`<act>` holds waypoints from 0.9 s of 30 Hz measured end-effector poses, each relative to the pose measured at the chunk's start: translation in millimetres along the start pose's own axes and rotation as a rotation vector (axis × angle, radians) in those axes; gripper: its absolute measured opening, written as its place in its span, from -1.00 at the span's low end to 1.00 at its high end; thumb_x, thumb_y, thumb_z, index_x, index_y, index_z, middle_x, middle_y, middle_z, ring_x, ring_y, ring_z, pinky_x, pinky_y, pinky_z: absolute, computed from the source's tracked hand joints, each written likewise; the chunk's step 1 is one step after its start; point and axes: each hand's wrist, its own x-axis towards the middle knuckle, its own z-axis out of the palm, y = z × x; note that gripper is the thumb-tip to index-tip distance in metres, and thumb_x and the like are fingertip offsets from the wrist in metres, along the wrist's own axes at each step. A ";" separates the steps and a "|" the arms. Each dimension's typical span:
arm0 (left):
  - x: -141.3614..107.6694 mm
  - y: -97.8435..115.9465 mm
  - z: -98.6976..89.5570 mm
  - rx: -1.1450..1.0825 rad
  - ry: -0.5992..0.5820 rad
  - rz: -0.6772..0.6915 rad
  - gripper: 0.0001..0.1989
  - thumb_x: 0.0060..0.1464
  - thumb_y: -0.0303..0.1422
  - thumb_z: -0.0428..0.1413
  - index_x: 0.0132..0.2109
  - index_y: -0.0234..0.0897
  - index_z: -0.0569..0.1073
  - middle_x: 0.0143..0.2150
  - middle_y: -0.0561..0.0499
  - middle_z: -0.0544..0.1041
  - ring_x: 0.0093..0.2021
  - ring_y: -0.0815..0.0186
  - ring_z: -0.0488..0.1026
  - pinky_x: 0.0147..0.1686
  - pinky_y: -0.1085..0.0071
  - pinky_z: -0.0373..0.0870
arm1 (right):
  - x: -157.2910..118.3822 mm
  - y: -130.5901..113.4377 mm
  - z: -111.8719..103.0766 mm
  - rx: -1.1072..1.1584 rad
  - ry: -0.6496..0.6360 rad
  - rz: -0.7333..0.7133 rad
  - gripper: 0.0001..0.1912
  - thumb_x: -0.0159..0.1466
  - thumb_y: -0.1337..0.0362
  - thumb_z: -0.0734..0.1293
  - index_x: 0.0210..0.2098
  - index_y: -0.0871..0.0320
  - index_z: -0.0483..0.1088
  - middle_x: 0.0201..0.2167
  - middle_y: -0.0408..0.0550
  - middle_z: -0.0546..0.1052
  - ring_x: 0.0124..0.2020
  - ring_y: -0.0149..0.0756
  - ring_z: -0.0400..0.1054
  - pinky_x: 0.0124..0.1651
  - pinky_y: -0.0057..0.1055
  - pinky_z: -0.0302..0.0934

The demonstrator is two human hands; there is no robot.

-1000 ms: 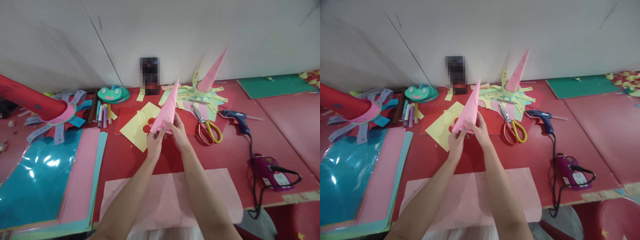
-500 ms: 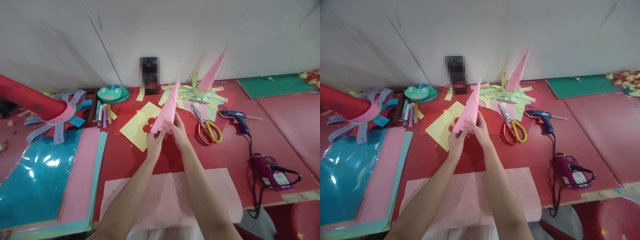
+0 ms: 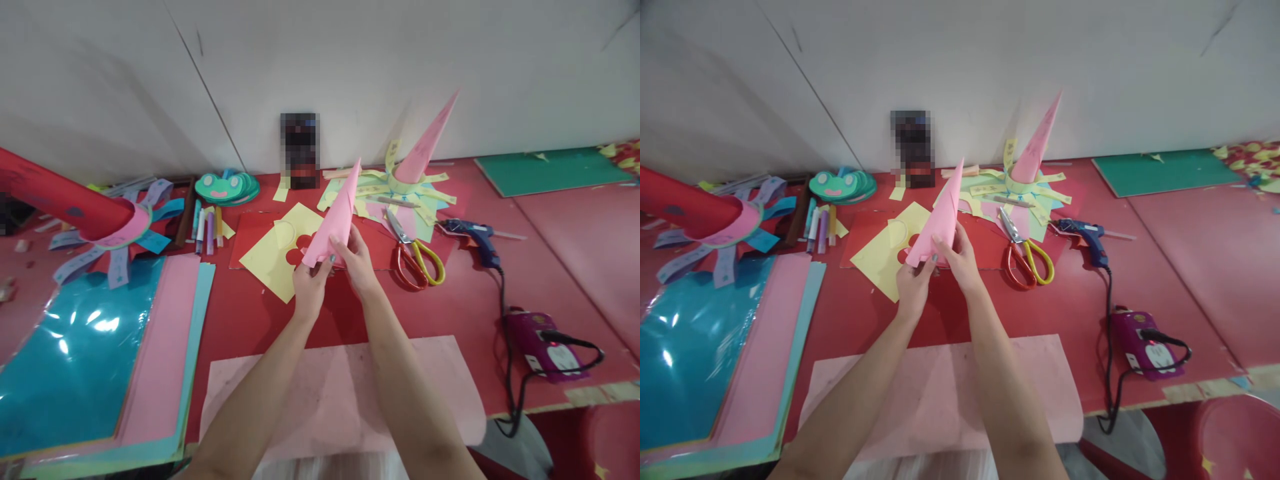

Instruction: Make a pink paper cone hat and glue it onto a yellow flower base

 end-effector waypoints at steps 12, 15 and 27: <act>0.2 0.0 -0.6 0.007 0.020 0.015 -0.59 0.05 -0.04 0.11 -0.54 -0.26 0.48 -0.65 0.05 0.43 -0.56 0.33 0.43 -0.46 0.40 0.40 | -0.4 -1.8 0.9 -0.014 -0.018 0.002 -0.60 0.10 0.03 0.41 -0.11 0.02 0.35 -0.18 -0.11 0.50 -0.15 -0.23 0.41 -0.16 -0.28 0.39; -0.5 -0.5 -0.6 0.007 0.013 0.033 -0.54 0.08 0.00 0.06 -0.56 -0.25 0.46 -0.65 0.04 0.44 -0.56 0.33 0.43 -0.46 0.41 0.41 | -0.1 -1.9 1.0 -0.008 -0.027 -0.006 -0.59 0.11 0.03 0.40 -0.09 0.02 0.35 -0.16 -0.10 0.50 -0.13 -0.22 0.41 -0.15 -0.27 0.40; -1.2 -4.0 2.0 -0.107 -0.113 0.082 -0.60 0.02 0.02 0.11 -0.38 -0.27 0.49 -0.49 -0.01 0.52 -0.46 0.31 0.46 -0.41 0.38 0.41 | 1.5 -1.9 -0.5 0.046 0.061 -0.014 -0.59 0.11 0.06 0.41 -0.08 0.02 0.34 -0.07 -0.10 0.49 -0.02 -0.20 0.38 -0.02 -0.24 0.37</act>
